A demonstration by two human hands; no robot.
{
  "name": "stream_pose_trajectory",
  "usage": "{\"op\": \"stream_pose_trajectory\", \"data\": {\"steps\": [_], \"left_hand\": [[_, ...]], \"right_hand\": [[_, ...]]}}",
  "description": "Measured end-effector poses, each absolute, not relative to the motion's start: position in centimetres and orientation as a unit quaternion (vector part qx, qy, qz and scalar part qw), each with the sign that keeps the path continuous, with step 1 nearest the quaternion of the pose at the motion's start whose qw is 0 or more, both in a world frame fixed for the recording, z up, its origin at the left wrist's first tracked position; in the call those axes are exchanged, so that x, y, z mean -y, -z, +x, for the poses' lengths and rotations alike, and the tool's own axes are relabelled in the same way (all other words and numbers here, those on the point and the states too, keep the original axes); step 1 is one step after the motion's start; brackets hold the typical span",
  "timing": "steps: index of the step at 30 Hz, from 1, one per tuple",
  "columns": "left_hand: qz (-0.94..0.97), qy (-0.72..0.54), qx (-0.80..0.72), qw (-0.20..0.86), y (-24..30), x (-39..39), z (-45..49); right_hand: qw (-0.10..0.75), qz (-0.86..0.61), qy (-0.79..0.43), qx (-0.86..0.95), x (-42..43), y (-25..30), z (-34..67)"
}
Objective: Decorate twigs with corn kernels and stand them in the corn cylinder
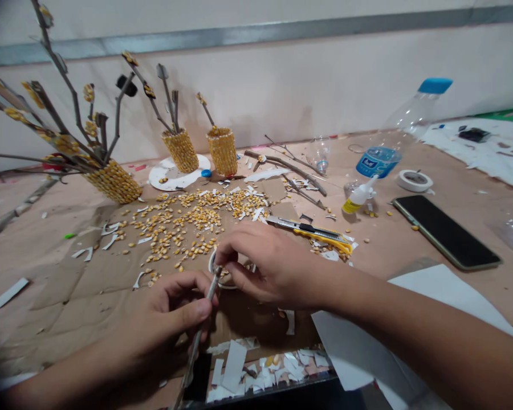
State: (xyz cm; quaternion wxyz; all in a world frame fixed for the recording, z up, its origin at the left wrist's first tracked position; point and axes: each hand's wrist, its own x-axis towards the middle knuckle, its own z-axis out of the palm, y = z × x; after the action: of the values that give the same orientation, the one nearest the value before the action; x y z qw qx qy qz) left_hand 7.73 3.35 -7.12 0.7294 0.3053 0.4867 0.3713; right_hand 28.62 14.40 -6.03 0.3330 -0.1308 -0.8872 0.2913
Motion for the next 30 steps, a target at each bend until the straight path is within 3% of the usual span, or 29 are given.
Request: {"op": "stream_pose_trajectory", "data": {"steps": [30], "left_hand": [[0.278,-0.369,-0.474,0.75,7.18,-3.5,7.8]], "right_hand": [[0.315,-0.112,-0.251,0.908,-14.43,6.75,28.08]]}}
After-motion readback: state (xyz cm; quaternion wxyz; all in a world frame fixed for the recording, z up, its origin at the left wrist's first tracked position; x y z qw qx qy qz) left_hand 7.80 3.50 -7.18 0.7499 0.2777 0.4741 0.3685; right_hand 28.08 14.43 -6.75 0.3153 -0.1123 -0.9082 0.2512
